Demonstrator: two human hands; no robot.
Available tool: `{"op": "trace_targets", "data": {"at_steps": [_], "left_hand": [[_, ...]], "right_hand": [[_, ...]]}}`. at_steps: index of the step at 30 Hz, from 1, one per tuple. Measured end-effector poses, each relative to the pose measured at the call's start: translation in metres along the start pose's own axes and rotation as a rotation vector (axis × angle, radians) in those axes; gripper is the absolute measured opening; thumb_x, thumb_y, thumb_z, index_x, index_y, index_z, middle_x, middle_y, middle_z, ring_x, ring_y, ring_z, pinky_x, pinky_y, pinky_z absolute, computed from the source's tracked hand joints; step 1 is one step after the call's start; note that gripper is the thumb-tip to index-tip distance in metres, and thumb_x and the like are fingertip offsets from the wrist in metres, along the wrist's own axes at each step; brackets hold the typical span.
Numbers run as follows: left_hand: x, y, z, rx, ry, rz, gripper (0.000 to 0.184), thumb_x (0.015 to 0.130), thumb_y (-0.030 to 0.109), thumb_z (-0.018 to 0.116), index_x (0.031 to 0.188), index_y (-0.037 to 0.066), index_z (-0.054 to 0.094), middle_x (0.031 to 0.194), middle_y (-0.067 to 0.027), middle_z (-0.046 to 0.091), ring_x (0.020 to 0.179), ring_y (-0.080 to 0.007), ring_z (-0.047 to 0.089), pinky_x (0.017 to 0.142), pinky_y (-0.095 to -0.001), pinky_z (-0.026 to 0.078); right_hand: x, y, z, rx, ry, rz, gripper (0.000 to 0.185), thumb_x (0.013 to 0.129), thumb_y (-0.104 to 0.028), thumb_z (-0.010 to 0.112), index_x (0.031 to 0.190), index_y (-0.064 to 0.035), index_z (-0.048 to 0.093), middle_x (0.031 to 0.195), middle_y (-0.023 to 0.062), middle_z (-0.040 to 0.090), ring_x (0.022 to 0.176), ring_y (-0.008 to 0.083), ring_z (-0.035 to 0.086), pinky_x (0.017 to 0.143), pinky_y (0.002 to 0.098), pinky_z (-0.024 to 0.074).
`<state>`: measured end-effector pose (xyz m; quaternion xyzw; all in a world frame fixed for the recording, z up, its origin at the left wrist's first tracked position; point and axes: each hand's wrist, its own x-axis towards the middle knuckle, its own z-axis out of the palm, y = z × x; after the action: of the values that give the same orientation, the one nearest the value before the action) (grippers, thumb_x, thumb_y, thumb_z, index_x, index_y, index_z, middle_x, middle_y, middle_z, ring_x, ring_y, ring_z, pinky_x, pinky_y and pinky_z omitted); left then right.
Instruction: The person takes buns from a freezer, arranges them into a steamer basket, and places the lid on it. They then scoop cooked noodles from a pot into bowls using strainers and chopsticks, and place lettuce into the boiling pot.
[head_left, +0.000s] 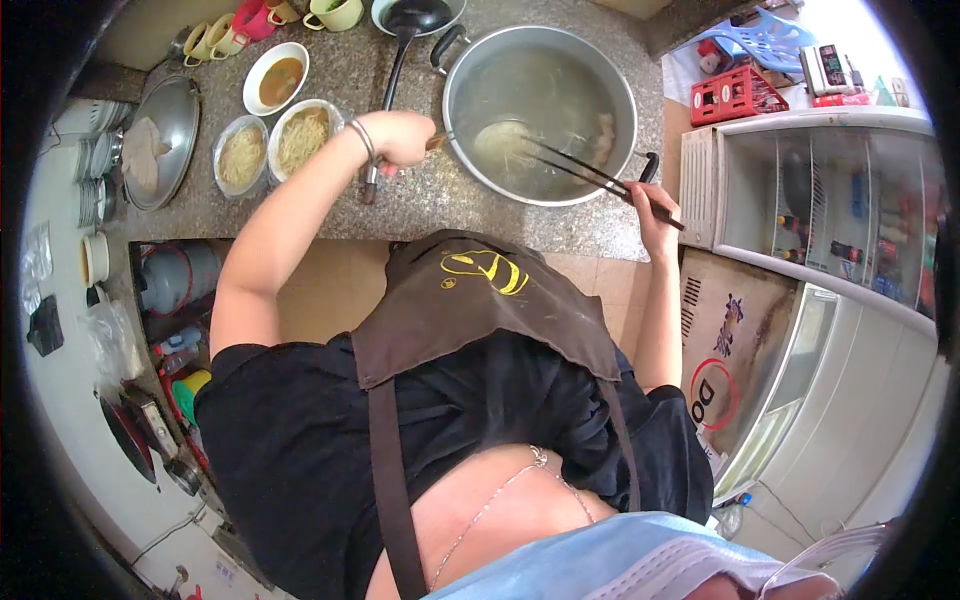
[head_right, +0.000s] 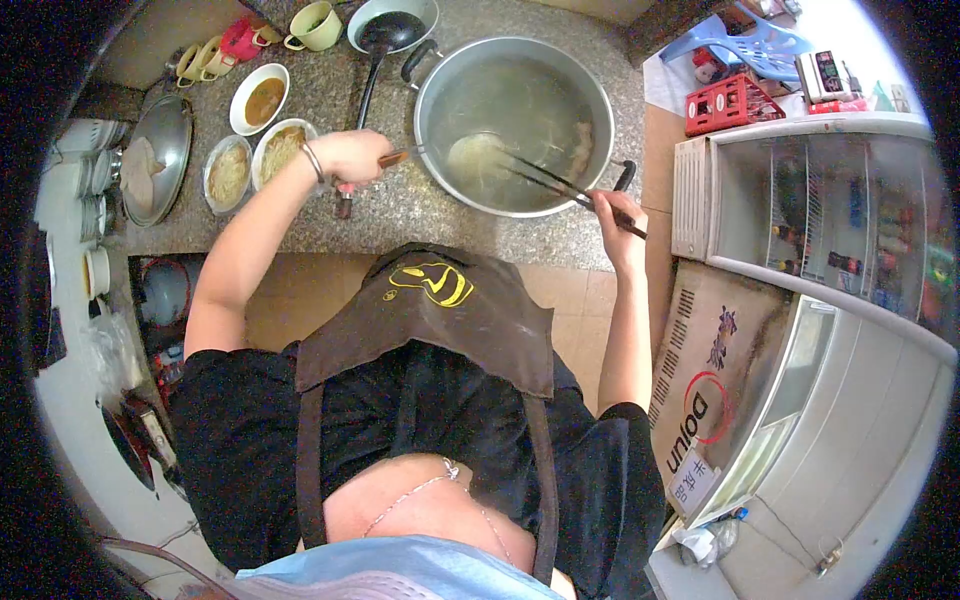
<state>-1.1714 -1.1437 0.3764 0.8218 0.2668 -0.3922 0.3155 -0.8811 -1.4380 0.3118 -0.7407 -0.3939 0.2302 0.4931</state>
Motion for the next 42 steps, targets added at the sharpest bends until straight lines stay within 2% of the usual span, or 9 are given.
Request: {"op": "trace_targets", "data": {"at_steps": [6,8,15,21,25,29,32,34,42], "left_hand": [[0.017,-0.049,-0.002,-0.482,-0.163,0.067,0.017,0.082,0.008,0.051,0.094,-0.002,0.056,0.071,-0.0096,0.063,0.048,-0.0131,0.058,0.040,-0.0245,0.047],[0.024,-0.067,0.007,-0.731,-0.217,0.087,0.025,0.086,0.014,0.053,0.107,0.000,0.054,0.070,-0.0047,0.061,0.042,-0.0078,0.053,0.035,-0.0213,0.043],[0.025,-0.089,0.087,-1.193,-0.238,0.283,0.042,0.086,0.018,0.057,0.124,0.003,0.046,0.074,-0.0010,0.060,0.046,-0.0033,0.051,0.038,-0.0158,0.040],[0.009,-0.027,0.142,-1.257,0.048,0.333,0.038,0.086,0.009,0.054,0.122,0.004,0.045,0.076,-0.0006,0.058,0.049,-0.0050,0.052,0.042,-0.0177,0.042],[-0.003,0.022,0.153,-1.320,0.213,0.331,0.027,0.084,0.005,0.051,0.111,0.002,0.048,0.080,-0.0059,0.058,0.049,-0.0091,0.053,0.042,-0.0227,0.045],[-0.012,0.053,0.155,-1.359,0.391,0.299,0.037,0.083,0.002,0.050,0.120,0.003,0.045,0.078,-0.0057,0.057,0.048,-0.0092,0.054,0.043,-0.0244,0.046],[-0.021,0.068,0.153,-1.395,0.508,0.277,0.041,0.083,0.003,0.052,0.123,0.004,0.044,0.076,-0.0043,0.057,0.048,-0.0093,0.053,0.043,-0.0245,0.046],[-0.028,0.069,0.151,-1.377,0.496,0.278,0.044,0.085,0.004,0.049,0.128,0.004,0.040,0.080,-0.0057,0.058,0.051,-0.0088,0.054,0.045,-0.0231,0.046],[-0.032,0.057,0.162,-1.538,0.438,0.312,0.043,0.086,0.007,0.048,0.129,0.003,0.040,0.087,-0.0064,0.058,0.057,-0.0086,0.054,0.048,-0.0211,0.046]], "right_hand": [[-0.011,-0.026,-0.013,-0.153,-0.013,0.010,0.015,0.087,-0.010,0.058,0.086,0.0028,0.067,0.077,0.0071,0.064,0.070,0.0105,0.057,0.066,0.0241,0.0454],[-0.018,-0.034,-0.016,0.040,-0.039,0.074,0.016,0.087,-0.010,0.059,0.086,0.0036,0.067,0.077,0.0078,0.064,0.069,0.0114,0.058,0.066,0.0243,0.0457],[-0.040,-0.070,-0.056,0.082,0.255,0.236,0.019,0.088,-0.011,0.053,0.088,0.0043,0.066,0.078,0.0063,0.064,0.072,0.0114,0.058,0.069,0.0242,0.0460],[-0.080,-0.034,-0.076,0.142,0.341,0.289,0.024,0.086,-0.018,0.055,0.086,0.0036,0.065,0.078,0.0084,0.064,0.072,0.0147,0.059,0.065,0.0265,0.0468],[-0.089,0.011,-0.001,0.493,0.377,0.447,0.028,0.088,-0.026,0.057,0.091,0.0013,0.062,0.083,0.0099,0.062,0.072,0.0184,0.062,0.069,0.0337,0.0552],[-0.087,0.052,0.075,0.969,0.445,0.507,0.029,0.090,-0.025,0.056,0.103,0.0004,0.056,0.093,0.0102,0.059,0.080,0.0216,0.060,0.080,0.0354,0.0506],[-0.080,0.080,0.093,1.027,0.509,0.492,0.030,0.091,-0.025,0.055,0.107,0.0009,0.053,0.097,0.0107,0.057,0.085,0.0223,0.059,0.081,0.0352,0.0507],[-0.072,0.104,0.090,1.173,0.557,0.435,0.029,0.093,-0.023,0.050,0.110,0.0005,0.051,0.108,0.0116,0.055,0.097,0.0244,0.055,0.092,0.0372,0.0456],[-0.052,0.139,0.068,1.331,0.580,0.407,0.033,0.092,-0.026,0.052,0.113,-0.0003,0.050,0.104,0.0108,0.056,0.095,0.0242,0.055,0.090,0.0352,0.0480]]}}
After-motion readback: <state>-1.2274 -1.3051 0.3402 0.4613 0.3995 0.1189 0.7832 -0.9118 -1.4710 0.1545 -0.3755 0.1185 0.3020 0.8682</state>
